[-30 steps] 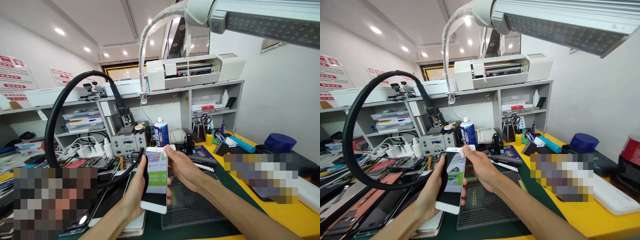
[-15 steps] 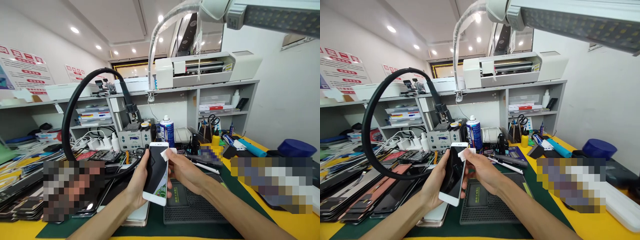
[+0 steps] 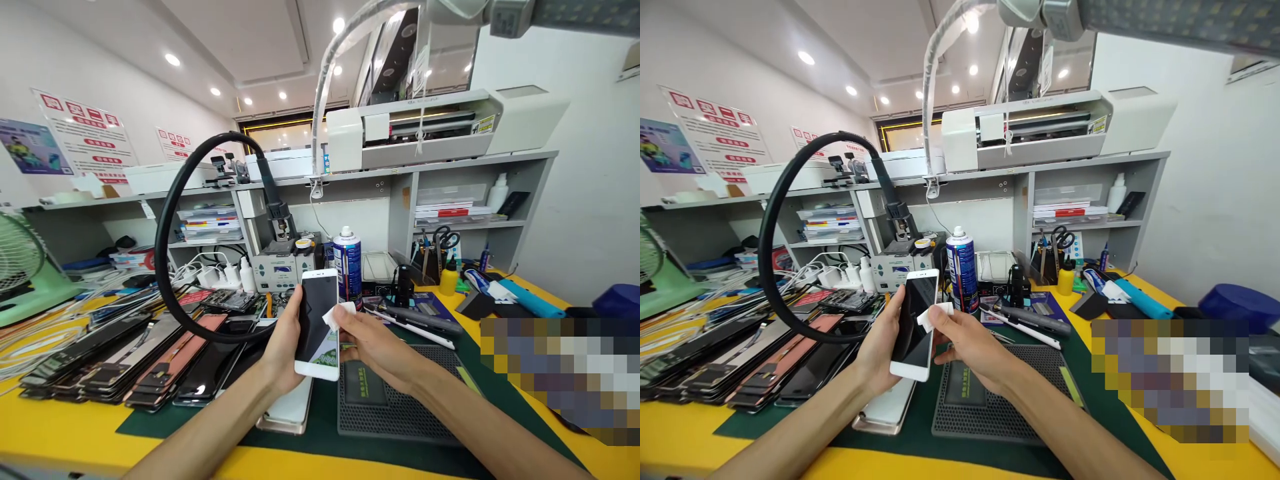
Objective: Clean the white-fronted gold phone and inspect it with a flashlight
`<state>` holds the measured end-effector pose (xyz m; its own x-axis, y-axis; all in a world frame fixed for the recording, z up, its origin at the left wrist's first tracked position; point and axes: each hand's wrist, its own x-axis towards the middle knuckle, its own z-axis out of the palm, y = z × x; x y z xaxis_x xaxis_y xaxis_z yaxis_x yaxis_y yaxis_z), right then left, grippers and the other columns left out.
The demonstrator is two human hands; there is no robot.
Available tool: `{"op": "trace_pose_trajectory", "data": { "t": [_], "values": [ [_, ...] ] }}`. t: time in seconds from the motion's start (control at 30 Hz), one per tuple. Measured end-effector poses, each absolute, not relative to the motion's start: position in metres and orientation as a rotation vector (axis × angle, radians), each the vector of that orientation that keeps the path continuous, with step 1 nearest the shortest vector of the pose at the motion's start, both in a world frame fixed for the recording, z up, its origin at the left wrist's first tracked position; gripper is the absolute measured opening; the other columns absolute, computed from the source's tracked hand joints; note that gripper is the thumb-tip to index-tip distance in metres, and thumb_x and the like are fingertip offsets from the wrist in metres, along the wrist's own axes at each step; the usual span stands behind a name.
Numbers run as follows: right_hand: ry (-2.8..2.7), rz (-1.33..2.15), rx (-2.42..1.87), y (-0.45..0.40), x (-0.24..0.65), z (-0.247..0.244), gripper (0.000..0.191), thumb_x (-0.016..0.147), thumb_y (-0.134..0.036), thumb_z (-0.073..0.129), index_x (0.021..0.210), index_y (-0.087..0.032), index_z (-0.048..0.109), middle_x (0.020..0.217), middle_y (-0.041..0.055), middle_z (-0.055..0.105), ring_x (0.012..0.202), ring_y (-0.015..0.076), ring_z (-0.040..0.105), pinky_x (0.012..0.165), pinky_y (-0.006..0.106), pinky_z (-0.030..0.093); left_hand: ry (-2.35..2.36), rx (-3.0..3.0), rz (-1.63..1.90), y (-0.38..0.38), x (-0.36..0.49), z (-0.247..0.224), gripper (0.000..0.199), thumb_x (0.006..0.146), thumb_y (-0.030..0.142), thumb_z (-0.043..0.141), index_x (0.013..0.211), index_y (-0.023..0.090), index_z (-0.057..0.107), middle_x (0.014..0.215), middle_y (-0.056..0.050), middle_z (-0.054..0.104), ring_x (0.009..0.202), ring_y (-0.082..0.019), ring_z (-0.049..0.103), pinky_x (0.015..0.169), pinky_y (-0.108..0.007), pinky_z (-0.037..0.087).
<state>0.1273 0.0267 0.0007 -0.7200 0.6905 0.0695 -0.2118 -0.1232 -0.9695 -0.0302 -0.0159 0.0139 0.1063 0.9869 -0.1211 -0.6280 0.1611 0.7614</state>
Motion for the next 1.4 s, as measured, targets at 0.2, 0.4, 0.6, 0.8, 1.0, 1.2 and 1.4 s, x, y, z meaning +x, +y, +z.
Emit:
{"op": "trace_pose_trajectory", "data": {
  "t": [0.2,0.4,0.6,0.8,1.0,1.2,1.4],
  "values": [
    [-1.634,1.907,-0.641,0.023,0.128,0.001,0.053,0.089,-0.066,0.057,0.106,-0.017,0.068,0.104,0.0106,0.068,0.101,0.0230,0.062,0.077,0.032,0.054,0.693,0.614,1.410,-0.013,-0.032,0.019,0.049,0.097,0.054,0.050,0.121,0.014,0.067,0.097,-0.008,0.077,0.082,-0.023,0.074,0.080,-0.033,0.058],
    [-1.779,1.826,-0.813,0.022,0.129,0.000,0.062,0.086,-0.073,0.054,0.097,-0.014,0.069,0.098,0.0122,0.069,0.088,0.0215,0.067,0.069,0.030,0.055,0.663,0.556,1.406,-0.011,-0.039,0.024,0.052,0.097,0.057,0.046,0.106,0.012,0.070,0.080,-0.008,0.074,0.069,-0.021,0.071,0.070,-0.032,0.057],
    [-1.767,2.047,-0.650,0.018,0.125,-0.001,0.066,0.092,-0.072,0.043,0.077,-0.012,0.062,0.064,0.0067,0.065,0.058,0.0154,0.065,0.063,0.029,0.054,0.632,0.478,1.439,-0.007,-0.042,0.021,0.051,0.095,0.058,0.048,0.090,0.011,0.068,0.075,-0.008,0.070,0.063,-0.019,0.067,0.061,-0.029,0.055],
    [-1.619,2.170,-0.517,0.019,0.124,-0.003,0.054,0.096,-0.061,0.049,0.081,-0.011,0.062,0.067,0.0051,0.065,0.058,0.0156,0.067,0.063,0.029,0.055,0.570,0.417,1.405,-0.006,-0.040,0.021,0.055,0.099,0.055,0.041,0.097,0.008,0.068,0.081,-0.011,0.070,0.068,-0.021,0.068,0.070,-0.033,0.057],
    [-1.621,2.121,-0.471,0.021,0.123,-0.009,0.047,0.097,-0.053,0.054,0.089,-0.008,0.066,0.073,0.0073,0.068,0.061,0.0155,0.069,0.066,0.029,0.054,0.505,0.380,1.340,-0.004,-0.044,0.022,0.062,0.100,0.051,0.036,0.113,-0.002,0.066,0.098,-0.020,0.072,0.082,-0.029,0.072,0.085,-0.043,0.057],
    [-1.641,2.049,-0.405,0.020,0.123,-0.009,0.041,0.098,-0.048,0.057,0.095,-0.008,0.068,0.076,0.0090,0.071,0.063,0.0161,0.069,0.067,0.031,0.054,0.473,0.314,1.299,-0.006,-0.045,0.027,0.060,0.101,0.046,0.034,0.111,-0.005,0.064,0.088,-0.020,0.072,0.080,-0.028,0.072,0.079,-0.042,0.059],
    [-1.784,1.871,-0.394,0.017,0.123,-0.006,0.044,0.098,-0.050,0.054,0.091,-0.010,0.071,0.076,0.0105,0.073,0.061,0.0174,0.069,0.065,0.032,0.054,0.435,0.314,1.211,-0.005,-0.045,0.021,0.063,0.099,0.050,0.035,0.106,-0.005,0.065,0.083,-0.018,0.070,0.074,-0.029,0.072,0.051,-0.031,0.053]
  ]
}}
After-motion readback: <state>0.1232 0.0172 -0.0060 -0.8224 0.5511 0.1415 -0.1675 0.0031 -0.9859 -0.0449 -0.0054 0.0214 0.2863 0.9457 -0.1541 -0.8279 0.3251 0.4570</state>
